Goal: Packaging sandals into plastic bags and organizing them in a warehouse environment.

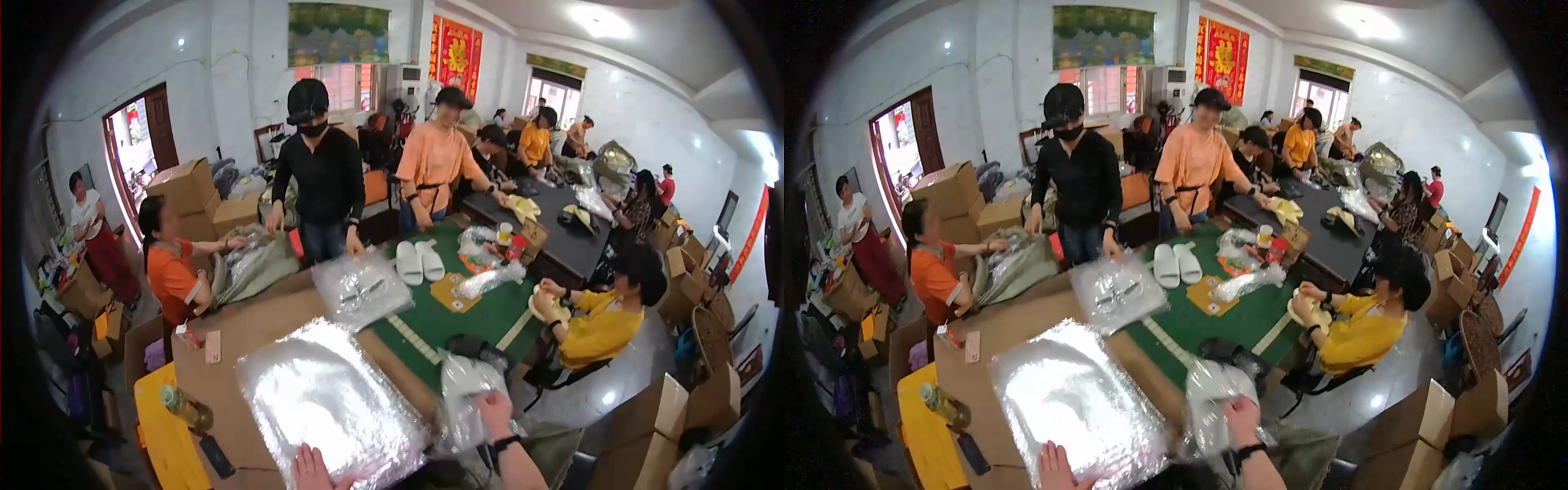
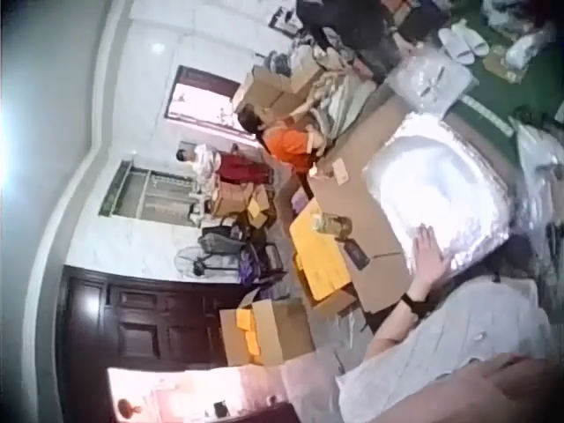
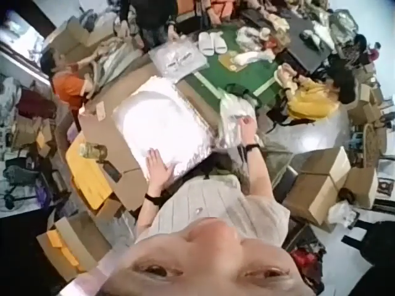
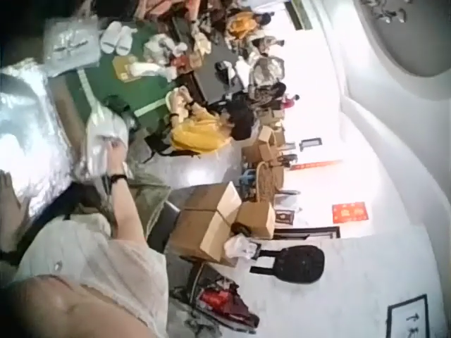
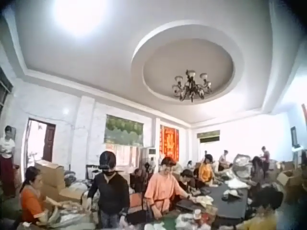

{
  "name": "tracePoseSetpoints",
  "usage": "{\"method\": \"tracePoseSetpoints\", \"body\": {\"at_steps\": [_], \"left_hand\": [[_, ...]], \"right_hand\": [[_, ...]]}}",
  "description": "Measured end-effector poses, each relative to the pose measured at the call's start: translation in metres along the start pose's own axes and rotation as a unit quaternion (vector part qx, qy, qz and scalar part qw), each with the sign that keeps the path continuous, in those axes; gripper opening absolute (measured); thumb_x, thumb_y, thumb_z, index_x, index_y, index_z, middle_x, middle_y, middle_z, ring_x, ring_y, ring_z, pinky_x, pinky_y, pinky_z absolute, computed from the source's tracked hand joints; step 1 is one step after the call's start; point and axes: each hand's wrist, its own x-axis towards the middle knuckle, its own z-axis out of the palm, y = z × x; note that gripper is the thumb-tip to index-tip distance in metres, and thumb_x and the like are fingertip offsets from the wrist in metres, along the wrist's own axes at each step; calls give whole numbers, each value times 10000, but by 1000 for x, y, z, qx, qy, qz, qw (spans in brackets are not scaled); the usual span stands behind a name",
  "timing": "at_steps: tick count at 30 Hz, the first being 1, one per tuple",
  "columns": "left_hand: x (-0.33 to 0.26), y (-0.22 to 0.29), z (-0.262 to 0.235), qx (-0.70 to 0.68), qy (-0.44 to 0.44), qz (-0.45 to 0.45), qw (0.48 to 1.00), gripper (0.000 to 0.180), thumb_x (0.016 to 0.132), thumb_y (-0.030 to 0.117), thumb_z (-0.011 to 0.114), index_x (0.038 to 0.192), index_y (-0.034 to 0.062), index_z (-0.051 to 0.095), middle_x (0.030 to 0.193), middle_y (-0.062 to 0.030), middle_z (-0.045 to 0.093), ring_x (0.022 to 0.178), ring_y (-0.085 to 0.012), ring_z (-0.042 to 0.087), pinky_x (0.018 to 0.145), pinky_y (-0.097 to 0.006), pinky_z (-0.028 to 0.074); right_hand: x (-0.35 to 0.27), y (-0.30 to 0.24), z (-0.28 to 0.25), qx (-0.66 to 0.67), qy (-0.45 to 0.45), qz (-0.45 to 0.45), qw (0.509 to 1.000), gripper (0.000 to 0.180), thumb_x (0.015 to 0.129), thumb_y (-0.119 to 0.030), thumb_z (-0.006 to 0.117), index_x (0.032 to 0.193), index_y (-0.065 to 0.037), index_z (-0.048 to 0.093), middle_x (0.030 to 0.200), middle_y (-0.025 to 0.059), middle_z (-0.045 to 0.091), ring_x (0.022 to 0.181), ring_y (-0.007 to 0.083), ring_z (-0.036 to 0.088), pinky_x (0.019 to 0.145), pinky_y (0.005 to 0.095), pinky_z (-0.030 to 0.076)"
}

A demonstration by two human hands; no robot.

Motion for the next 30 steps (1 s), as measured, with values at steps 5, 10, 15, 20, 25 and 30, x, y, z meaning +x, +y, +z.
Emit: {"method": "tracePoseSetpoints", "body": {"at_steps": [5, 10, 15, 20, 25, 30], "left_hand": [[-10, 0, -1, 2, 7, -2, 1000, 1031, 883, 614, 578, 1464, -176, 257, 1539, -384, 241, 1466, -483, 196, 1198, -567, 132], [2, 12, -11, 6, -20, -6, 1000, 1016, 886, 603, 582, 1473, -161, 258, 1547, -371, 240, 1466, -485, 195, 1199, -564, 137], [8, 13, -6, 31, -33, -14, 999, 1001, 890, 578, 593, 1486, -146, 243, 1556, -366, 223, 1467, -482, 196, 1198, -567, 144], [8, 25, -14, 47, -29, -20, 998, 1008, 890, 560, 606, 1499, -140, 213, 1567, -352, 215, 1475, -480, 176, 1203, -560, 142], [14, 14, -6, 18, -52, -17, 998, 1019, 884, 562, 603, 1509, -131, 195, 1575, -349, 196, 1477, -482, 164, 1205, -563, 133], [13, 32, -13, 36, -48, -24, 998, 1006, 884, 562, 598, 1510, -121, 205, 1571, -352, 201, 1477, -484, 164, 1207, -562, 129]], "right_hand": [[-9, 101, -90, -203, 11, 38, 978, 304, 718, -290, 736, 723, -4, 632, 689, 175, 643, 665, 358, 621, 635, 435, 482], [-37, 212, -152, -283, 31, 203, 937, 374, 734, -358, 747, 888, -19, 711, 885, 176, 725, 852, 355, 688, 758, 425, 544], [-55, 290, -178, -407, -186, 294, 844, 489, 941, -427, 617, 1193, -12, 677, 1152, 188, 697, 1102, 299, 649, 895, 439, 518], [-50, 250, -169, -321, -139, 429, 833, 574, 900, -449, 670, 1205, 37, 645, 1191, 225, 676, 1093, 370, 643, 856, 468, 526], [-16, 428, -181, -416, -134, 470, 767, 453, 768, -444, 737, 969, -37, 739, 998, 182, 732, 991, 355, 681, 818, 436, 546], [64, 299, -106, -419, -127, 205, 876, 366, 852, -412, 646, 850, -53, 716, 878, 180, 695, 878, 388, 666, 765, 501, 537]]}}
